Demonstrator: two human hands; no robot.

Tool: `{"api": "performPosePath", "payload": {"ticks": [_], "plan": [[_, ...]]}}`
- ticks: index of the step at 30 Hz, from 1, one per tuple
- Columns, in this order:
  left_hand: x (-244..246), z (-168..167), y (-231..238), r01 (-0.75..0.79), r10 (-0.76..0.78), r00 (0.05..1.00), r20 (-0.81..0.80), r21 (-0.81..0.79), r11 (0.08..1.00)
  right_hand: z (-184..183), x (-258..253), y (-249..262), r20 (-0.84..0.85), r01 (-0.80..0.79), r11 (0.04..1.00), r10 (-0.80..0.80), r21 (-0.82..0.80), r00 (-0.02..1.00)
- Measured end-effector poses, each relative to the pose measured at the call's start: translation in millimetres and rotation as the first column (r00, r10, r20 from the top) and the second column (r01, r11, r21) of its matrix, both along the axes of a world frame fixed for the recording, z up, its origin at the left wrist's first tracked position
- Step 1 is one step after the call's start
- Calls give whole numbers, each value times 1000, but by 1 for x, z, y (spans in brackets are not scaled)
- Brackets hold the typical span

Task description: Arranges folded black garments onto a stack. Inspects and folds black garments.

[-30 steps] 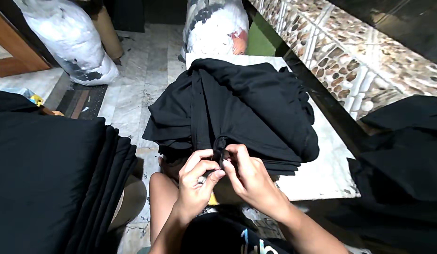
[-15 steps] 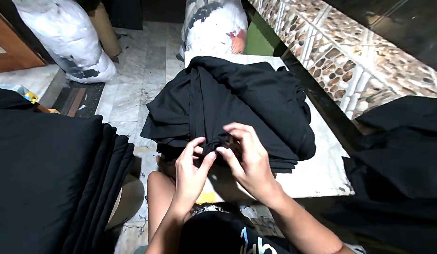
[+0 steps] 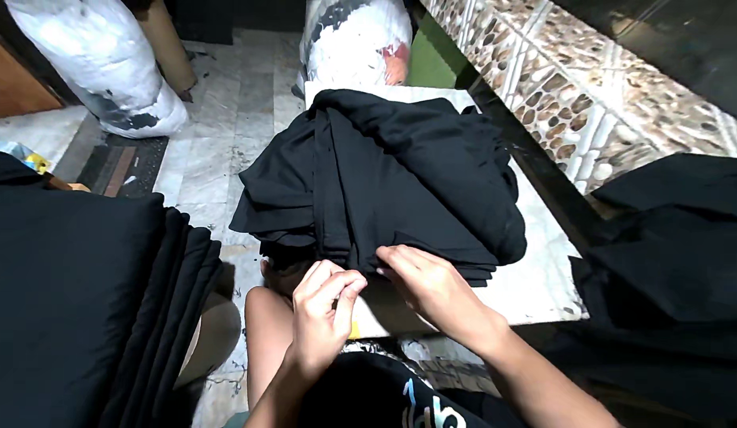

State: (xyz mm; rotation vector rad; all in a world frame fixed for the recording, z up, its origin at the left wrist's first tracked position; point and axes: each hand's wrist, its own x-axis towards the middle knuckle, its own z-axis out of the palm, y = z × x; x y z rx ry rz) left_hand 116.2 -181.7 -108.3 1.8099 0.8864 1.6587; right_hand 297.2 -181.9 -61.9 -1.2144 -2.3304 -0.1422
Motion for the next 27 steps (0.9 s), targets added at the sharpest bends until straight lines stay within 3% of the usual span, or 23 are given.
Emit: {"api": "performPosePath", "payload": {"ticks": [11, 14, 16, 18, 21, 23, 24, 27], "plan": [[-15, 7, 1, 136, -134, 990, -32, 85, 987, 22, -3, 9, 64, -29, 998, 33, -61, 997], [-23, 8, 6, 20, -20, 999, -44, -2, 1000, 35, 14, 5, -196, 33, 986, 0, 165, 981], [-25, 6, 17, -139, 134, 989, -59, -88, 986, 54, 36, 6, -477, 125, 899, 101, 419, 873], [-18, 4, 30, -248, 231, 967, -109, -189, 950, 64, 41, 5, -531, 193, 844, 123, 500, 839], [2, -3, 42, -261, 198, 950, -241, -269, 927, 42, 23, 8, -310, 75, 981, -15, 181, 951], [7, -11, 38, -264, 198, 939, -283, -220, 939, 20, 17, 19, -106, 42, 995, -53, -96, 993], [3, -13, 34, -268, 212, 942, -262, -204, 942, 11, 18, 24, -76, 50, 988, -62, -146, 995], [-19, -19, 32, -314, 291, 946, -140, -197, 929, -2, 23, 32, -150, 43, 998, -49, -44, 987]]}}
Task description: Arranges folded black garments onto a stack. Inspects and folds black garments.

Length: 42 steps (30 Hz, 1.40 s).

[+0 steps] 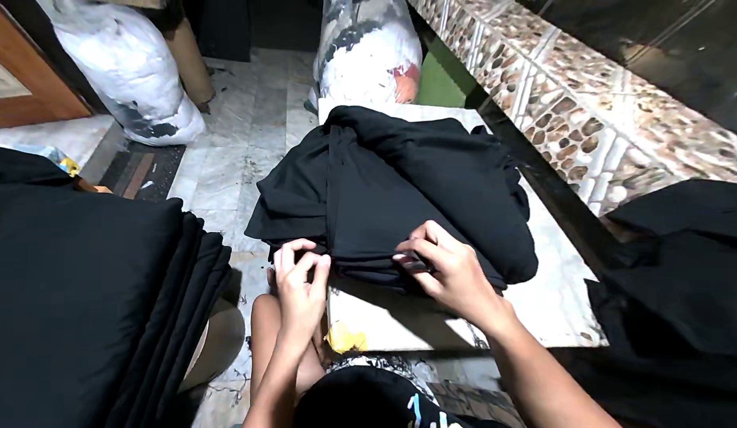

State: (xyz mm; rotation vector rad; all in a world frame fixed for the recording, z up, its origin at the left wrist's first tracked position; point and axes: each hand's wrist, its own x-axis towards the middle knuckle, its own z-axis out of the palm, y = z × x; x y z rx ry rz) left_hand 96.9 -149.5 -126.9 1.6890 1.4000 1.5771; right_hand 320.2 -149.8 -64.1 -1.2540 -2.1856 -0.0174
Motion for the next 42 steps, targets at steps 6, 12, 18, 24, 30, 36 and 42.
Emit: {"api": "performPosePath", "payload": {"ticks": [6, 12, 18, 24, 30, 36, 42], "plan": [[32, 21, 8, -160, 213, 953, -214, 239, 958, 21, -5, -5, 7, -43, 996, 43, 79, 999], [51, 41, 20, 317, -374, 752, 543, 200, 927, 29, -2, 21, -68, 211, 970, -204, 122, 977], [37, 40, 12, 408, -353, 474, 807, 154, 900, 11, -22, 3, -154, 293, 954, -281, 60, 947], [25, 41, -7, 415, -491, 698, 521, 264, 871, -1, -44, -41, -247, -13, 1000, 8, -19, 969], [29, 36, -15, 389, -478, 810, 339, 300, 871, 1, -55, -31, -316, -6, 999, -6, -38, 949], [26, 33, -15, 395, -476, 777, 412, 270, 878, -3, -47, -40, -411, -96, 974, 2, -208, 912], [29, 33, -16, 426, -495, 800, 339, 262, 866, 2, -44, -27, -556, -196, 941, 11, -275, 831]]}}
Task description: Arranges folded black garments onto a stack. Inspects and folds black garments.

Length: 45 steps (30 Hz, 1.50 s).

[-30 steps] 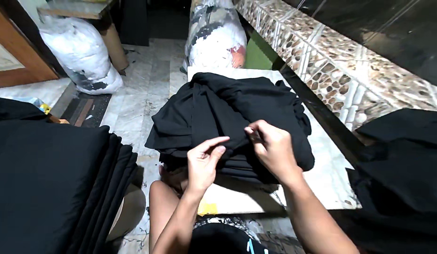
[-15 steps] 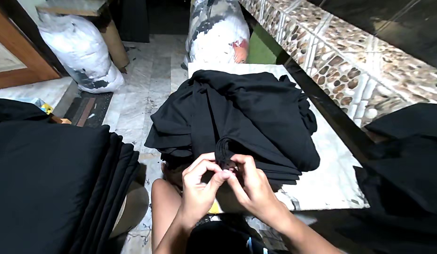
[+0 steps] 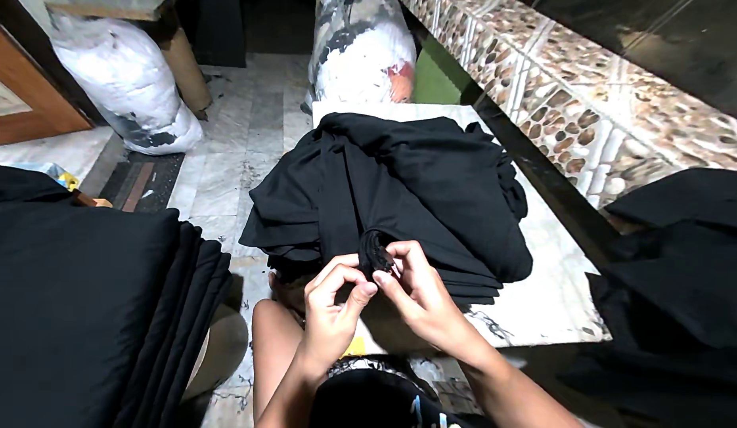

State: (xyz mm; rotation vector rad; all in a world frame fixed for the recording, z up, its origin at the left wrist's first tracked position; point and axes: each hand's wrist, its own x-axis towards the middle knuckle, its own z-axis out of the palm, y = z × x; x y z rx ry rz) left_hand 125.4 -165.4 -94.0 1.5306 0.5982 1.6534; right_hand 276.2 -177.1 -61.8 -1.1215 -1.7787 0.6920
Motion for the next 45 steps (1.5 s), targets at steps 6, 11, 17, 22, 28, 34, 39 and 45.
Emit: {"api": "performPosePath", "payload": {"ticks": [6, 11, 17, 22, 28, 34, 39, 45], "plan": [[-1, -1, 5, -73, 78, 996, 41, -122, 990, -1, -2, 1, 260, 98, 977, -145, 187, 955], [-3, -1, 8, -23, 48, 989, 138, -176, 984, -6, -1, -7, 310, 83, 971, -151, 223, 938], [-4, -5, 0, -44, 45, 998, -55, 17, 999, -3, -6, -4, 358, 104, 957, -201, 271, 912], [-6, -5, 2, -110, 107, 994, -36, -107, 988, 11, -5, 6, 248, 197, 920, -290, 339, 924], [5, -14, 20, -119, 116, 993, -29, -219, 968, 18, -4, 21, 214, 125, 926, -211, 356, 954], [8, -15, 23, -235, 231, 972, -51, -97, 967, 13, 6, 9, 376, 100, 930, -239, 353, 895], [-7, -7, 5, -52, 58, 998, 32, -160, 986, 4, 9, 3, 500, 30, 930, -224, 366, 836], [-9, -7, 0, -114, 107, 989, -98, -66, 991, 7, -6, 12, 495, 32, 892, -280, 451, 822]]}}
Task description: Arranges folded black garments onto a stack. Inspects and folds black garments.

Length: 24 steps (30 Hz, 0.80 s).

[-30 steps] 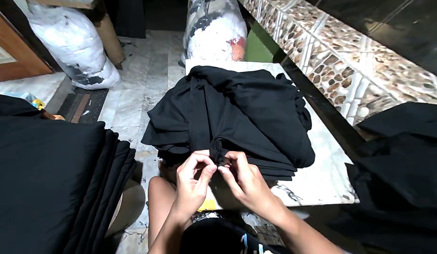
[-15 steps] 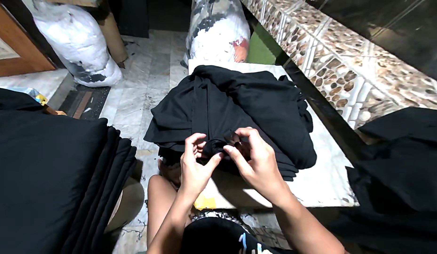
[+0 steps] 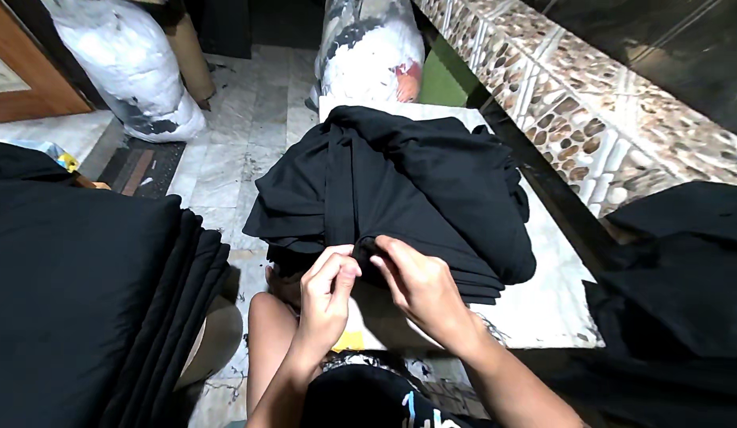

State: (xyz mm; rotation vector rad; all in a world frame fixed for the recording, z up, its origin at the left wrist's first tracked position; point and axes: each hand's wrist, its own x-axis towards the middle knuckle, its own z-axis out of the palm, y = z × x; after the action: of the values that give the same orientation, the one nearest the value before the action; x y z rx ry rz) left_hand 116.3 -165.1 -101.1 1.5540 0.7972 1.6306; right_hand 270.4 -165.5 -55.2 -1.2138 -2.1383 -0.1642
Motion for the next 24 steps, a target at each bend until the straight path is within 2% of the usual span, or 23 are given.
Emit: {"api": "performPosePath", "payload": {"ticks": [3, 5, 8, 10, 13, 16, 18, 19, 24], "plan": [[1, 0, 4, 6, -1, 999, 41, -131, 991, 6, -3, 5, -111, 52, 996, -43, 74, 993], [7, -2, 10, -43, 37, 999, -33, -206, 978, 7, -5, 7, -145, 44, 999, -42, 6, 989], [8, -2, 4, -213, 183, 930, -319, -62, 975, 4, 1, 5, -78, 37, 995, -44, -93, 996], [-3, 1, -6, -256, 266, 885, -382, 78, 964, 7, 14, -3, -28, 42, 996, -44, -81, 999], [-15, -8, -9, -172, 202, 930, -307, 123, 977, 3, 35, -13, 50, 14, 994, -9, -105, 999], [-9, -7, -9, -16, 13, 996, -85, -32, 999, -2, 37, -14, 116, -52, 988, 70, -148, 991], [-3, -3, -9, 145, -131, 987, 98, -150, 978, -3, 32, -13, 147, -66, 989, 85, -131, 985], [0, -2, -9, 173, -154, 980, 125, -157, 972, -4, 30, -11, 151, -77, 990, 94, -114, 984], [1, -1, -7, 46, -46, 998, -40, 15, 999, -6, 27, -2, 161, -127, 991, 130, -30, 978]]}}
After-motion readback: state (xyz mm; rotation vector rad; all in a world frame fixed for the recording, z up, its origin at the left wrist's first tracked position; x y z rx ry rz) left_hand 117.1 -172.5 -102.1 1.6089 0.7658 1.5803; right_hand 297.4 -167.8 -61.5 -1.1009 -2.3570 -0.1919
